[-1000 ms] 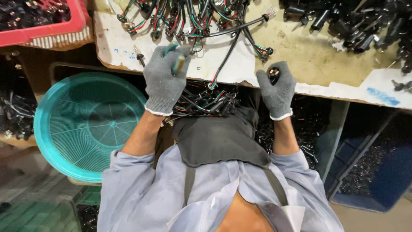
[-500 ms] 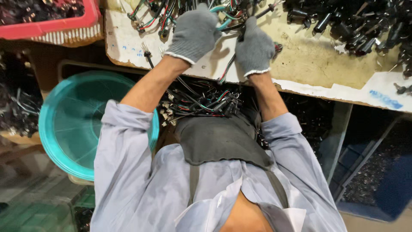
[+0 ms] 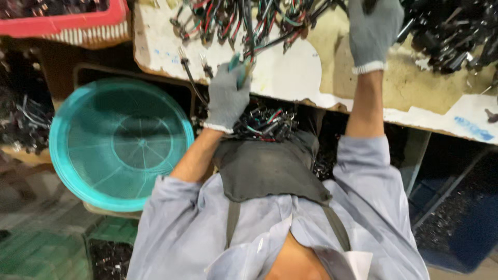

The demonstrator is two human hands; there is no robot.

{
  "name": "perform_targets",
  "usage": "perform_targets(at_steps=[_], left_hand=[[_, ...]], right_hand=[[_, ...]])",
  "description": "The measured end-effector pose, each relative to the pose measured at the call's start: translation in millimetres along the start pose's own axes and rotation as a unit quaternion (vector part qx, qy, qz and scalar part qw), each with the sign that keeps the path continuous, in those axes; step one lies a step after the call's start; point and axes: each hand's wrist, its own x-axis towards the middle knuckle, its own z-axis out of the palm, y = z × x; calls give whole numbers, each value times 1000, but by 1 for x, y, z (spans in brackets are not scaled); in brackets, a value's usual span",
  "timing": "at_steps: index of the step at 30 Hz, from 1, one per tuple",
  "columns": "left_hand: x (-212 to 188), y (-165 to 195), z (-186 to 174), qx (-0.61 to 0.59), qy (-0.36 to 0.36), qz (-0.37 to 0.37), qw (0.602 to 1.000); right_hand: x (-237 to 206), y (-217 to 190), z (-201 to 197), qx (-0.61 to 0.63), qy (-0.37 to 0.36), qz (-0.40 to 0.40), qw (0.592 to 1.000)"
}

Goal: The person strips insulation from the ends of electrical wires using pliers-style wire strippers, working one wire at a time at a workbench. They pull each wire from a pile, cut and pull off the insulation, and set the processed wire aside, repeating the cycle continuously.

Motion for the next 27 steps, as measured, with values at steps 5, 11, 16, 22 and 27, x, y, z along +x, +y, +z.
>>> perform_targets(at_steps=[5, 11, 16, 22, 27], left_hand=[[-5, -18, 2, 83, -31, -37, 995], [2, -3, -3, 76, -53, -2, 996], [2, 1, 6, 116, -111, -98, 982], [20, -6, 10, 87, -86, -82, 989], [39, 27, -63, -320, -128, -246, 906]], right_hand=[[-50, -19, -41, 215, -78, 46, 972], [-105, -49, -53, 145, -144, 140, 969], [-129, -65, -48, 103, -184, 151, 966], [-133, -86, -42, 86, -181, 51, 978], [-126, -94, -47, 105, -200, -23, 974]])
